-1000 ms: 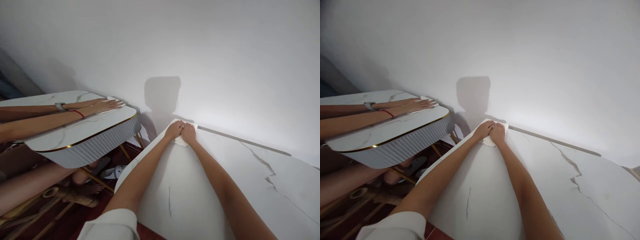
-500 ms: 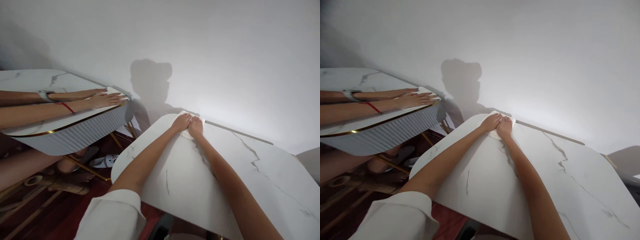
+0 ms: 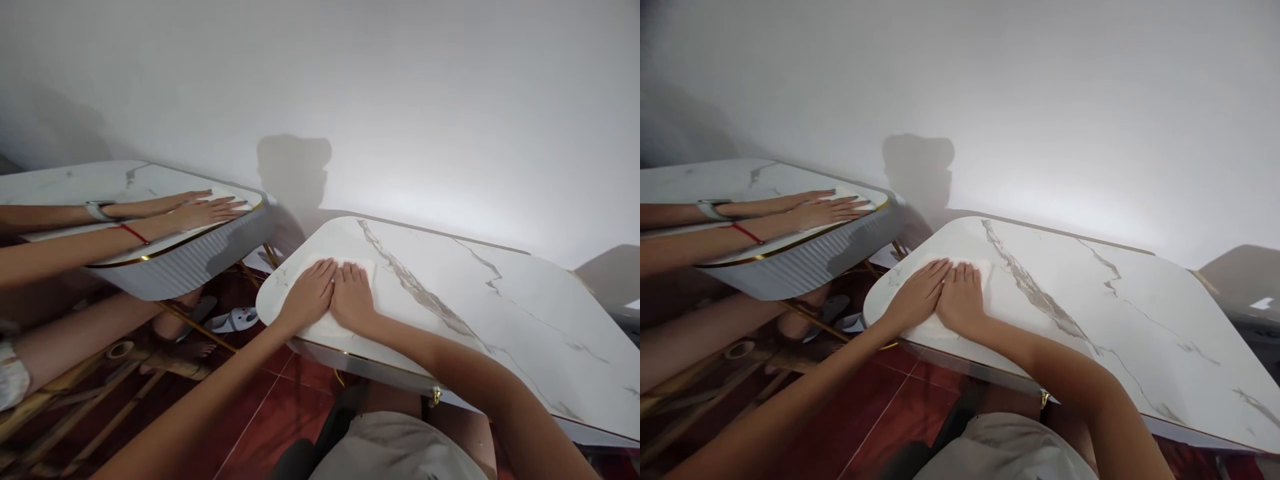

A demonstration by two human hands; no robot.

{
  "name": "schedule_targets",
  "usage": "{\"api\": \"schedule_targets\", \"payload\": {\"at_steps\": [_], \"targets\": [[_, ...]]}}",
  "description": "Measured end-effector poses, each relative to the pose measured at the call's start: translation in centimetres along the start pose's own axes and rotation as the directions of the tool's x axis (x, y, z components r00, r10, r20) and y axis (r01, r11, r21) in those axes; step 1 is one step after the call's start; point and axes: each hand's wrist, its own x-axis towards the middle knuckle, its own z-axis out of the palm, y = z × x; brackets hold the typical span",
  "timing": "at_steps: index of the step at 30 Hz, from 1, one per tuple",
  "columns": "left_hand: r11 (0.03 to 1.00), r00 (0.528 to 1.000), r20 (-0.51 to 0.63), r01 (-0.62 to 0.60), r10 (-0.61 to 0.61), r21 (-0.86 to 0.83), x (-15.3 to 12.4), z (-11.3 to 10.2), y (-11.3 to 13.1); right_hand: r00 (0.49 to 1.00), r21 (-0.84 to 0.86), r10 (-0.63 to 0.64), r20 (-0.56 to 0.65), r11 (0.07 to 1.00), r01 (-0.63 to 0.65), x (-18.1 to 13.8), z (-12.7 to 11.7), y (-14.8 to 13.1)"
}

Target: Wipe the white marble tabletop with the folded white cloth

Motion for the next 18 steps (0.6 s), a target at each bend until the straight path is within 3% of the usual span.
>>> {"api": "schedule_targets", "payload": {"at_steps": [4, 8, 13, 18], "targets": [[0.991, 0.992, -0.026, 0.127, -0.126, 0.041, -4.0, -1.3, 2.5, 0.994, 0.02, -0.1, 0.032, 0.995, 0.099, -3.3, -0.9, -1.2], [0.987, 0.987, -0.037, 0.158, -0.157, 0.023, -4.6, -0.7, 6.0, 0.99, 0.024, -0.126, 0.056, 0.992, 0.125, -5.9, -2.3, 0.7], [0.996, 0.999, -0.006, 0.044, -0.045, -0.071, -0.5, 1.9, 9.2, 0.996, -0.062, -0.062, 0.062, 0.996, 0.066, -6.4, -3.4, 5.7], [0.982, 1.0, 0.006, 0.021, -0.02, -0.186, 6.5, 3.1, 9.6, 1.0, -0.11, -0.001, 0.014, 0.994, 0.002, -2.6, -3.3, 10.7]]}}
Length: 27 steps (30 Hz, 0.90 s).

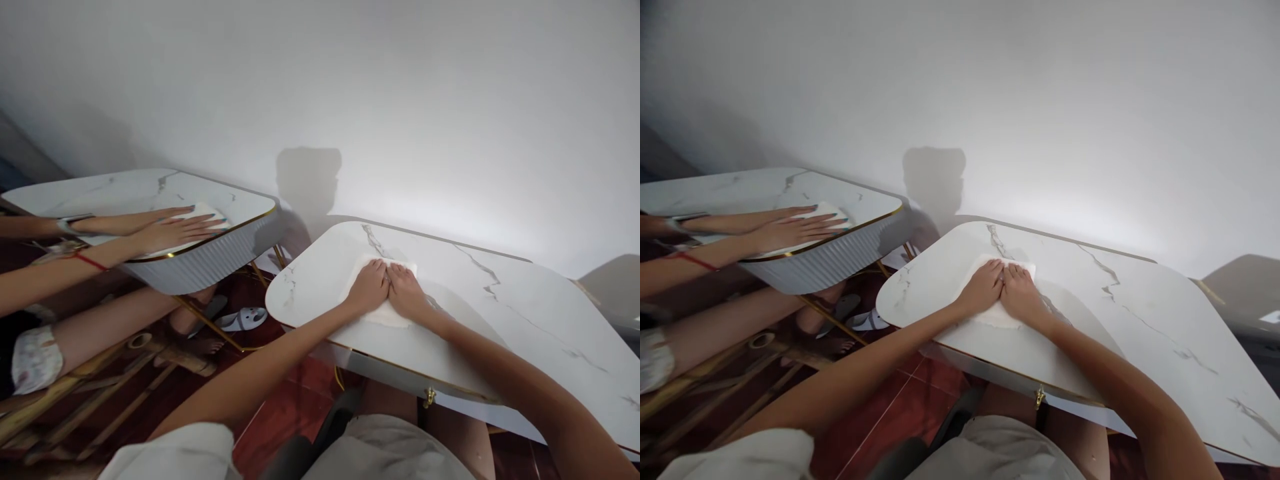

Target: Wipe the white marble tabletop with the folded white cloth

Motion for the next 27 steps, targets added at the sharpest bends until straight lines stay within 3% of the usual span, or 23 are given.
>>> {"api": "schedule_targets", "payload": {"at_steps": [6, 16, 22, 27], "targets": [[0.993, 0.999, -0.037, 0.011, -0.015, -0.114, 6.9, 0.9, -2.8, 0.998, 0.015, 0.059, 0.019, 0.998, -0.06, 6.8, 0.8, 3.4], [0.996, 0.998, -0.061, -0.011, 0.006, -0.086, 14.3, 3.3, -9.3, 0.997, 0.038, 0.066, -0.045, 0.997, -0.064, 16.2, 3.8, 6.4], [1.0, 0.999, -0.023, 0.022, -0.022, -0.009, 17.7, 4.6, -9.3, 0.995, 0.025, 0.075, -0.058, 0.997, -0.074, 18.2, 4.0, 9.1], [0.999, 0.998, 0.034, -0.046, 0.045, 0.029, 18.8, 5.6, -7.2, 0.979, -0.026, 0.192, -0.061, 0.981, -0.194, 16.3, 3.2, 10.2]]}}
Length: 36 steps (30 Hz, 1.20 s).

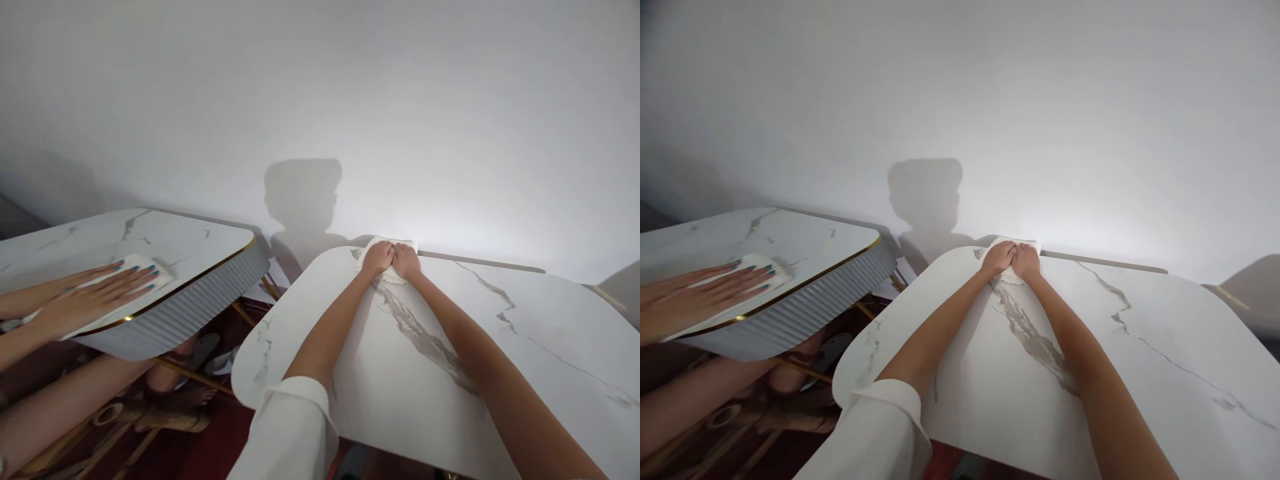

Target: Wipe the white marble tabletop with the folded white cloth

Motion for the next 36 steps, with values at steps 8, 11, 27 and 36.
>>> {"api": "schedule_targets", "payload": {"at_steps": [8, 11, 27, 36], "targets": [[0.973, 0.972, 0.045, -0.23, 0.231, -0.01, -4.8, -0.5, 3.2, 0.988, -0.04, 0.15, -0.023, 0.988, -0.15, -7.7, -1.9, -2.0], [0.976, 0.976, 0.005, -0.218, 0.218, 0.004, -8.8, -2.0, 3.0, 0.993, -0.02, 0.117, -0.023, 0.993, -0.117, -10.6, -2.1, -4.7], [0.984, 1.0, 0.018, 0.003, -0.007, 0.18, -29.1, -8.0, 7.0, 0.948, 0.117, -0.317, -0.039, 0.94, 0.319, -24.9, -5.1, -12.3], [0.992, 0.991, 0.125, -0.053, 0.038, 0.118, -21.7, -5.0, 12.4, 0.965, 0.071, -0.233, 0.118, 0.972, 0.225, -23.3, -7.3, -4.0]]}}
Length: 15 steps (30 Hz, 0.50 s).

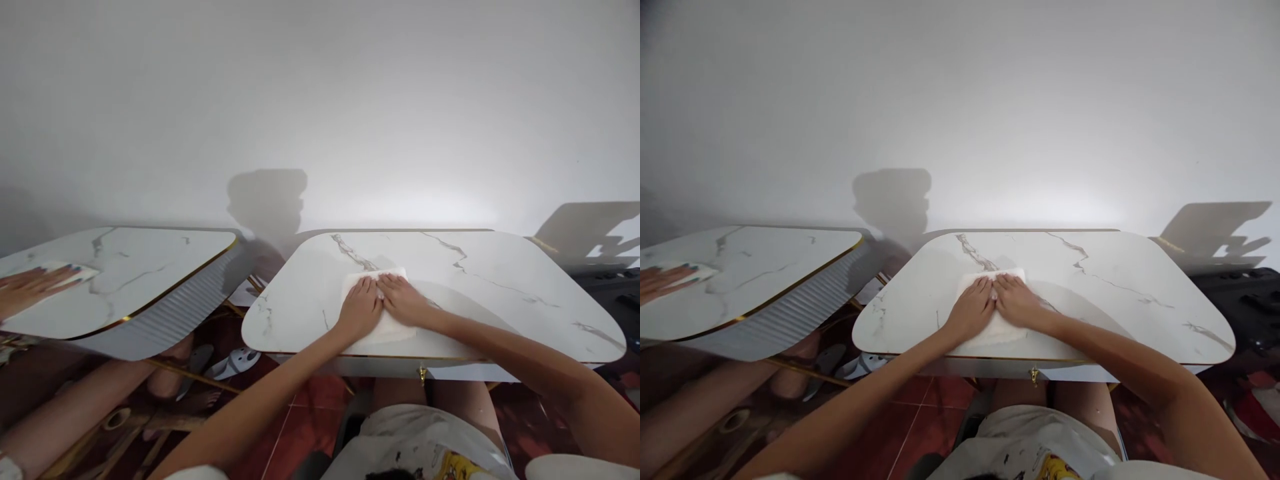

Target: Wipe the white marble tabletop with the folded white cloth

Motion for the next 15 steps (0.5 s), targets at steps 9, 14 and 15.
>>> {"api": "schedule_targets", "payload": {"at_steps": [9, 14, 15], "targets": [[0.995, 0.995, -0.096, -0.038, 0.029, -0.093, 11.1, 2.5, -5.1, 0.969, -0.07, 0.243, 0.043, 0.968, -0.24, 10.0, 0.9, 5.4], [0.996, 0.994, -0.104, -0.039, 0.031, -0.077, 15.4, 3.3, -9.8, 0.971, -0.043, 0.237, -0.035, 0.97, -0.239, 15.9, 2.4, 6.9], [0.997, 0.994, -0.103, -0.039, 0.032, -0.072, 16.2, 3.5, -10.5, 0.971, -0.041, 0.235, -0.046, 0.971, -0.237, 16.9, 2.7, 7.3]]}}
